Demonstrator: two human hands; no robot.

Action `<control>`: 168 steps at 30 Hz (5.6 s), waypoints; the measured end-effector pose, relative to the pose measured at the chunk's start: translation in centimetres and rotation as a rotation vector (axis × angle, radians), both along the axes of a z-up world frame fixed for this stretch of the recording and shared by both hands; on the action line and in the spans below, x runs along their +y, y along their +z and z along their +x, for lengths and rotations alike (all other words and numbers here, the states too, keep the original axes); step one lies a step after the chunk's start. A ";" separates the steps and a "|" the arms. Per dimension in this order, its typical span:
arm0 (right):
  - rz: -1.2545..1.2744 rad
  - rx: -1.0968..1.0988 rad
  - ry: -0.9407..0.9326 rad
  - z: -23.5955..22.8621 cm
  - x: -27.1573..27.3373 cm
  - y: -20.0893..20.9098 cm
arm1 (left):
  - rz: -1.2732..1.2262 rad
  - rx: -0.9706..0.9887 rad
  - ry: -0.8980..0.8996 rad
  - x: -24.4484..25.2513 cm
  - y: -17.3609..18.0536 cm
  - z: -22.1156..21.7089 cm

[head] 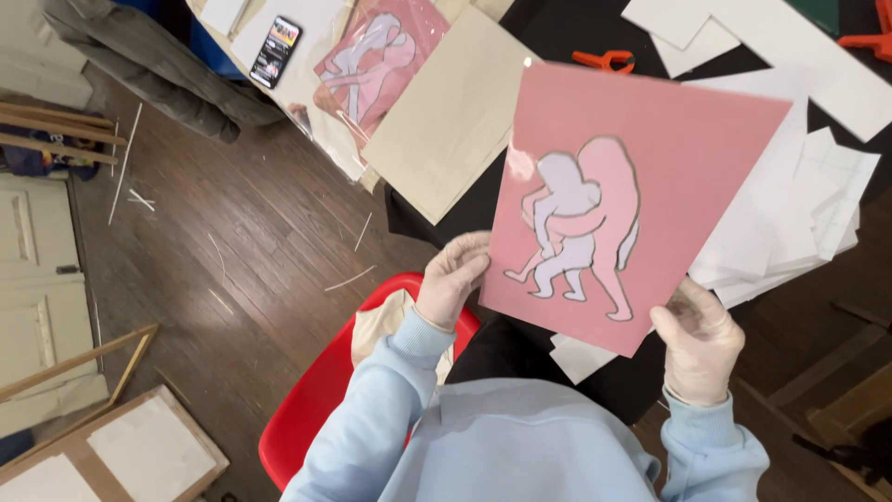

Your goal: Mounting and cleaning art prints using boards, protective sheets, and specialized tools.

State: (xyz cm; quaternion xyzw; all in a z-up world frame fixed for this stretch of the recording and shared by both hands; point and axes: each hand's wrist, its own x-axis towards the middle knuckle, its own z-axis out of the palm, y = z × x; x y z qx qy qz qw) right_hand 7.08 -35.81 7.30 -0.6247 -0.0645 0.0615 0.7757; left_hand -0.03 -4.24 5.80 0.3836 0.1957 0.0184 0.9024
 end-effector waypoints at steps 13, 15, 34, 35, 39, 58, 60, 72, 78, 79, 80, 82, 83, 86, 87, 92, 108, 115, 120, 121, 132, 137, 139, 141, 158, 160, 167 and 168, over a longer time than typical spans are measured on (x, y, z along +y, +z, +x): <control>0.060 -0.026 0.014 1.6 1.0 3.9 | 0.138 0.000 0.016 -0.4 3.7 0.6; 0.077 -0.014 0.018 1.7 0.9 4.1 | 0.119 -0.005 -0.004 -0.3 4.3 0.7; 0.151 -0.097 -0.019 0.6 0.5 4.4 | 0.202 -0.202 -0.005 -0.6 2.0 0.3; 0.082 -0.084 -0.031 0.2 0.3 4.3 | 0.226 -0.193 0.014 -0.8 2.0 0.3; -0.085 -0.005 -0.036 -0.8 -0.1 3.6 | 0.327 -0.111 0.058 -1.2 0.6 -0.2; -0.183 -0.231 0.264 -4.3 1.5 8.6 | 0.354 -0.106 0.142 -1.5 -2.5 1.8; -0.199 -0.318 0.282 -4.9 1.9 9.2 | 0.341 -0.111 0.114 -1.7 -3.0 2.2; -0.376 -0.512 0.395 -6.7 3.6 10.3 | 0.159 -0.095 -0.045 -3.7 1.3 3.0; -0.423 -0.524 0.420 -6.9 3.6 10.7 | 0.206 -0.177 -0.063 -4.0 0.4 3.3; -0.421 -0.525 0.418 -6.8 3.8 10.7 | 0.208 -0.179 -0.064 -3.9 0.2 3.7; -0.420 -0.552 0.411 -6.9 3.8 10.8 | 0.183 -0.175 -0.069 -3.8 0.1 3.9; -0.418 -0.581 0.399 -7.0 3.9 10.8 | 0.159 -0.173 -0.078 -3.8 0.2 4.1; -0.400 -0.602 0.393 -7.0 4.0 10.8 | 0.173 -0.214 -0.079 -3.9 0.5 4.1; -0.374 -0.632 0.385 -7.2 4.6 10.8 | 0.124 -0.272 -0.074 -3.5 0.0 4.4; -0.368 -0.637 0.386 -7.3 4.7 10.7 | 0.057 -0.283 -0.065 -3.4 -0.5 4.5; -0.372 -0.514 0.310 -7.5 6.3 13.2 | 0.082 -0.175 -0.084 -2.7 -0.2 5.2; -0.066 0.132 0.088 1.9 7.3 7.5 | 0.175 0.074 0.180 2.5 4.8 4.1; -0.129 0.300 0.119 10.6 13.1 5.3 | 0.074 0.005 0.117 9.9 0.5 15.0; -0.029 0.082 -0.032 25.9 23.5 9.7 | 0.423 -0.126 -0.177 20.8 3.0 31.4; -0.041 0.089 -0.035 29.6 25.7 10.1 | 0.410 -0.121 -0.180 22.3 2.7 36.1; -0.294 -0.155 -0.078 61.0 39.3 6.2 | 0.925 -0.372 0.037 35.2 -0.3 73.4; -0.427 -0.135 -0.121 66.7 40.4 2.2 | 1.152 -0.220 -0.021 36.9 -3.7 77.9; -0.469 -0.154 -0.141 68.5 40.1 0.6 | 1.109 -0.088 -0.123 37.4 -6.3 81.0; -0.446 -0.183 -0.119 69.6 39.9 -1.4 | 1.256 -0.150 -0.097 38.1 -12.2 84.3; -0.519 -0.190 -0.201 69.2 41.7 -3.4 | 1.176 -0.335 0.117 37.9 -9.4 81.6; -0.539 -0.178 -0.203 69.2 41.7 -3.6 | 1.167 -0.307 0.109 37.8 -9.0 81.2; -0.654 -0.197 -0.274 69.9 40.3 -6.5 | 1.047 -0.180 -0.056 38.0 -8.9 80.6; -0.675 -0.217 -0.292 70.0 40.1 -7.0 | 1.056 -0.226 -0.030 38.1 -8.8 80.3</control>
